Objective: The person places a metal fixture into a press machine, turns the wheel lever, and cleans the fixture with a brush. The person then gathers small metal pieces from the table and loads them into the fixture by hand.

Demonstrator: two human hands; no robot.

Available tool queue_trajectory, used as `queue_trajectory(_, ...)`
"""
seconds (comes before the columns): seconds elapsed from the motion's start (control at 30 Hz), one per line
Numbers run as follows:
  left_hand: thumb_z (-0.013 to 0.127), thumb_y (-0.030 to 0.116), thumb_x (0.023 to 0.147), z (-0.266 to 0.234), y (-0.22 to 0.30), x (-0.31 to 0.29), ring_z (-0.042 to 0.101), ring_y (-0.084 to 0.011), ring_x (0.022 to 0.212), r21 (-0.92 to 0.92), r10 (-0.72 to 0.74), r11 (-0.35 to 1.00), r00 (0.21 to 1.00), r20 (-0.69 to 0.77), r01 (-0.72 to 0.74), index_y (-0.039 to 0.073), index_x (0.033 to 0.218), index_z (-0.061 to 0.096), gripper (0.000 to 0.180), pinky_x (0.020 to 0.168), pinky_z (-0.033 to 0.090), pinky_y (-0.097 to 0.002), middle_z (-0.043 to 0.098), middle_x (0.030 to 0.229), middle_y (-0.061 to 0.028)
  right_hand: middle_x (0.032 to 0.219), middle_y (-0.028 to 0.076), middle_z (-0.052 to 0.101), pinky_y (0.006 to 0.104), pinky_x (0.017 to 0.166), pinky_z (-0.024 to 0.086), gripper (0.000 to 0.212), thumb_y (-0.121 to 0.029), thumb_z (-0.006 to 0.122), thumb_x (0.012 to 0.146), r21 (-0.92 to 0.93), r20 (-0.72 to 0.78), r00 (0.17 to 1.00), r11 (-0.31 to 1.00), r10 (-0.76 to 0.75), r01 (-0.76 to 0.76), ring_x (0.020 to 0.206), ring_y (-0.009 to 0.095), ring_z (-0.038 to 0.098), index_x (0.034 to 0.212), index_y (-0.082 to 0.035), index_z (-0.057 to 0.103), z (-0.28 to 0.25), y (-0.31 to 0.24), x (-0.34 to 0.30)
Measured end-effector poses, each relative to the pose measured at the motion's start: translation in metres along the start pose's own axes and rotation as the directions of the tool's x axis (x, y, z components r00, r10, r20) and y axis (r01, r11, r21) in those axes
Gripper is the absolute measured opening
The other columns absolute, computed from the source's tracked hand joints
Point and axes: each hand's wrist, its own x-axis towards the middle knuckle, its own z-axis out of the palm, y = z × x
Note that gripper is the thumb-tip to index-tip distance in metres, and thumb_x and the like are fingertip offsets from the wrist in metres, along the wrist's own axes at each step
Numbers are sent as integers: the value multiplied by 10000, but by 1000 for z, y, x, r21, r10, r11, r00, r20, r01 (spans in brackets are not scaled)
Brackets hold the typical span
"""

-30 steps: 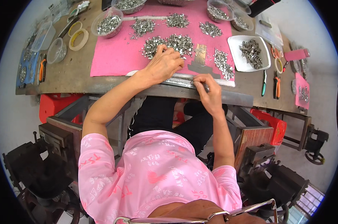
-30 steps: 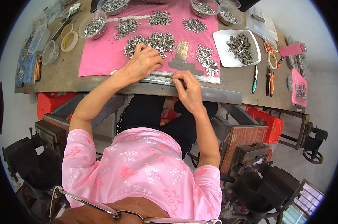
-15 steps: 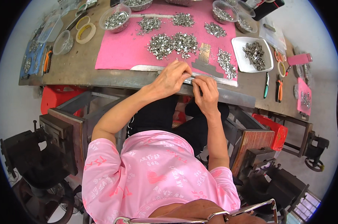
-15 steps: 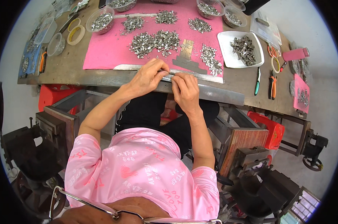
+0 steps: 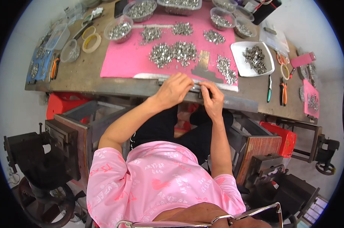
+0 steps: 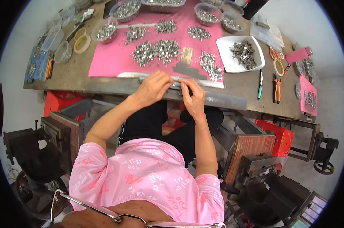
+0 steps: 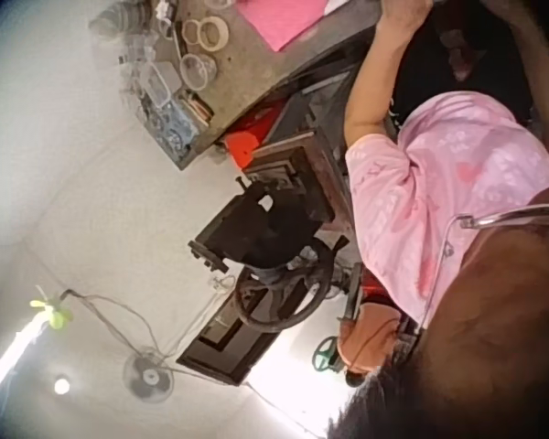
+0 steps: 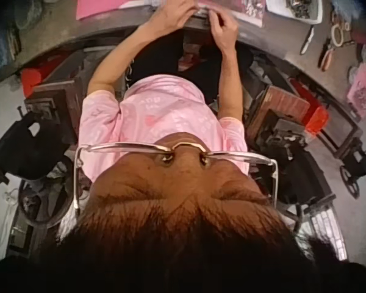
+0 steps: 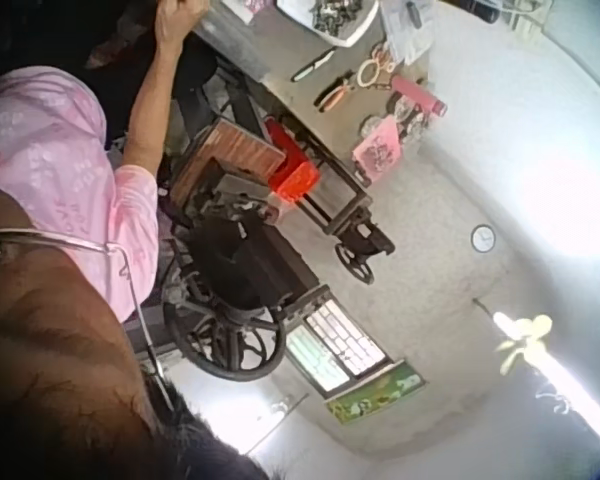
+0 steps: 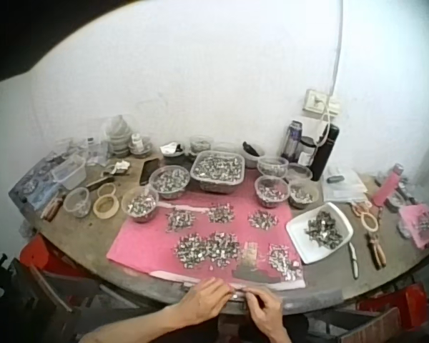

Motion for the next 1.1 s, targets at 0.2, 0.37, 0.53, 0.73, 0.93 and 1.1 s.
queue_trajectory(0.2, 698, 13, 824, 6, 2, -6, 594, -321, 807, -13, 47, 999, 998, -39, -47, 15, 949, 624, 146, 731, 481, -411, 623, 888, -120, 905, 122, 695, 306, 721, 506, 98, 0, 634, 926, -38, -32, 999, 999, 26, -27, 781, 211, 667, 1000, 15, 696, 1, -2, -6)
queue_trajectory(0.37, 703, 10, 818, 2, -4, -3, 609, -316, 834, -42, 39, 998, 998, -50, -41, 7, 935, 621, 143, 747, 492, -411, 632, 903, -116, 906, 128, 697, 308, 724, 511, 92, 9, 635, 921, -46, -53, 999, 999, -2, 0, 793, 224, 673, 992, 21, 692, 5, -6, 2)
queue_trajectory(0.53, 747, 97, 834, -2, -4, -10, 632, -296, 951, 49, 42, 998, 999, 1, -42, 43, 952, 684, 144, 960, 498, -476, 667, 976, -92, 881, 132, 692, 317, 722, 512, 88, 16, 635, 917, -90, -50, 999, 996, 13, -17, 774, 233, 671, 987, 21, 689, 4, -4, -1)
queue_trajectory(0.73, 732, 216, 867, -21, -18, 2, 623, -254, 964, 185, 152, 971, 988, 7, -150, 121, 1028, 735, 187, 1037, 419, -487, 694, 971, -58, 872, 122, 690, 312, 718, 510, 87, 26, 642, 912, -106, -73, 997, 994, -34, 26, 766, 226, 668, 986, 18, 689, 7, -3, -3)
queue_trajectory(0.93, 688, 193, 884, -46, -156, 89, 616, -281, 896, 418, -106, 889, 971, -214, 190, 134, 969, 756, 124, 829, 413, -466, 689, 866, -88, 868, 110, 687, 298, 694, 502, 88, 24, 642, 916, -99, -61, 998, 995, 5, -11, 750, 188, 651, 985, 17, 695, 6, -8, -3)
queue_trajectory(1.1, 713, 243, 860, -45, -189, 115, 612, -283, 907, 565, -275, 771, 954, -122, 295, 123, 884, 765, 133, 841, 388, -481, 683, 857, -68, 866, 128, 685, 308, 697, 506, 106, 46, 642, 895, -117, -71, 997, 993, -37, 29, 755, 233, 666, 984, 19, 692, 8, -6, 0)
